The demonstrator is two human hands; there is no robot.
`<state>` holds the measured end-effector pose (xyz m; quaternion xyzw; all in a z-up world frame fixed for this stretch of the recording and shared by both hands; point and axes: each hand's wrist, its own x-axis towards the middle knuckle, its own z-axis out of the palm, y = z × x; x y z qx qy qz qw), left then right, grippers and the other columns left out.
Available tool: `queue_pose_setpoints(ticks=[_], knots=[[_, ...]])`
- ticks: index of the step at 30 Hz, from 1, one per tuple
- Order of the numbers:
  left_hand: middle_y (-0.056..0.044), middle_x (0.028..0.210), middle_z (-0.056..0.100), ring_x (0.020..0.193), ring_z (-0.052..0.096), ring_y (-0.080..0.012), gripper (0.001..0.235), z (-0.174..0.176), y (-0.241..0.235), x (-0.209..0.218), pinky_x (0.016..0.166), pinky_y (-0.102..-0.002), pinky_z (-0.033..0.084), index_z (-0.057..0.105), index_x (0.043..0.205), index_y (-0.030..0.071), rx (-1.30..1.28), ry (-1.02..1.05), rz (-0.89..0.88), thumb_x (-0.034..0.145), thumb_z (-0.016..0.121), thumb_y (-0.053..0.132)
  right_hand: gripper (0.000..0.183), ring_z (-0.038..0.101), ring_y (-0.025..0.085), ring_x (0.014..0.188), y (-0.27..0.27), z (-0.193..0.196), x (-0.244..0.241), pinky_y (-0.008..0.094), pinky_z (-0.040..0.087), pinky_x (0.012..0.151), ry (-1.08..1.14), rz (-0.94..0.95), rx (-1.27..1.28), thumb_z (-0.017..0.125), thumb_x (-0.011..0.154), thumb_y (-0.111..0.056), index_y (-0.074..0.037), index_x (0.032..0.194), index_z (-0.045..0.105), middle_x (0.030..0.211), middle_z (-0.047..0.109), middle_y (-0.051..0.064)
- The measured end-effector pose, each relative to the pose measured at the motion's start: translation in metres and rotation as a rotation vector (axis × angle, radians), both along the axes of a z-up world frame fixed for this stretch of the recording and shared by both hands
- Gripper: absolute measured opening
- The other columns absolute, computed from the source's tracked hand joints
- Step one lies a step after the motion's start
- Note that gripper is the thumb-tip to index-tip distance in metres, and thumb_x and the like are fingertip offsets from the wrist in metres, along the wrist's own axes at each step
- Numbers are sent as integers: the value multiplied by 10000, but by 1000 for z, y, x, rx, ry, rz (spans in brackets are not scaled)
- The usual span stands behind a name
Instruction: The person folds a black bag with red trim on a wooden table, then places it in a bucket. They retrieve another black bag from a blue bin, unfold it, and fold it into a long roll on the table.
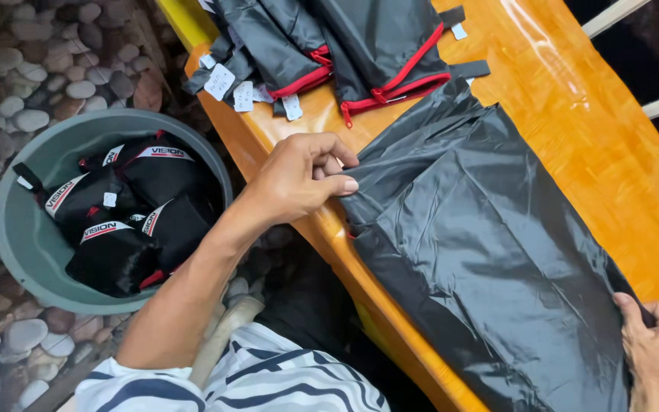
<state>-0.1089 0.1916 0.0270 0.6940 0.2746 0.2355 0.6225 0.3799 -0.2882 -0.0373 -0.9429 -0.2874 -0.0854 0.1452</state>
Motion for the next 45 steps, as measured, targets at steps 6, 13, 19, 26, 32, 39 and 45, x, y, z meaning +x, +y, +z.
queue_pose_setpoints(ticks=[6, 13, 19, 26, 32, 39, 45], knots=[[41, 763, 709, 617, 574, -53, 225, 15, 2, -4, 611, -241, 476, 675, 1010, 137, 104, 92, 14, 809, 774, 120, 538, 376, 135, 721, 3, -1, -4, 343, 304, 626, 72, 16, 105, 804, 1254, -357, -37, 890, 571, 746, 416, 28], [-104, 938, 605, 899, 604, -285, 110, 18, -46, -15, 791, -393, 469, 567, 972, 45, 638, -132, 172, 895, 600, -26, 624, 383, 162, 728, -8, -7, 5, 376, 327, 668, 21, 5, 43, 809, 1279, -384, -29, 860, 511, 753, 407, 48], [-7, 841, 780, 753, 721, -197, 225, 20, -61, -5, 722, -351, 516, 725, 1075, 130, 121, 119, -68, 955, 566, 235, 573, 315, 135, 723, 0, -1, -2, 363, 262, 636, 20, 12, 103, 828, 1258, -277, -7, 855, 524, 721, 351, 25], [-81, 1087, 816, 1009, 795, -128, 323, 39, -60, 14, 861, -236, 614, 726, 1168, 73, -34, -90, -178, 859, 689, 159, 461, 428, 130, 801, 5, 2, -4, 335, 355, 745, -28, 22, 82, 832, 1184, -318, -32, 893, 619, 752, 452, 22], [4, 651, 609, 625, 659, -98, 119, 25, -45, 18, 640, -264, 495, 611, 858, 79, -48, 211, -393, 933, 678, 144, 497, 372, 130, 753, 17, 12, -20, 322, 323, 707, 11, -13, 128, 811, 1117, -352, -55, 816, 548, 723, 375, -1], [-4, 596, 619, 513, 467, -19, 310, -9, -36, 21, 473, -204, 325, 660, 816, 78, -286, -21, -217, 700, 939, 148, 552, 370, 139, 771, 10, 8, -15, 345, 330, 714, -1, 4, 75, 813, 1180, -377, -18, 849, 557, 726, 358, 27], [-89, 633, 673, 395, 452, -50, 233, -8, -27, 10, 368, -190, 250, 665, 906, 41, -565, -175, -263, 808, 835, 166, 565, 407, 146, 813, 2, 0, -3, 348, 340, 741, -14, 6, 67, 828, 1219, -353, -3, 860, 569, 761, 401, 33]])
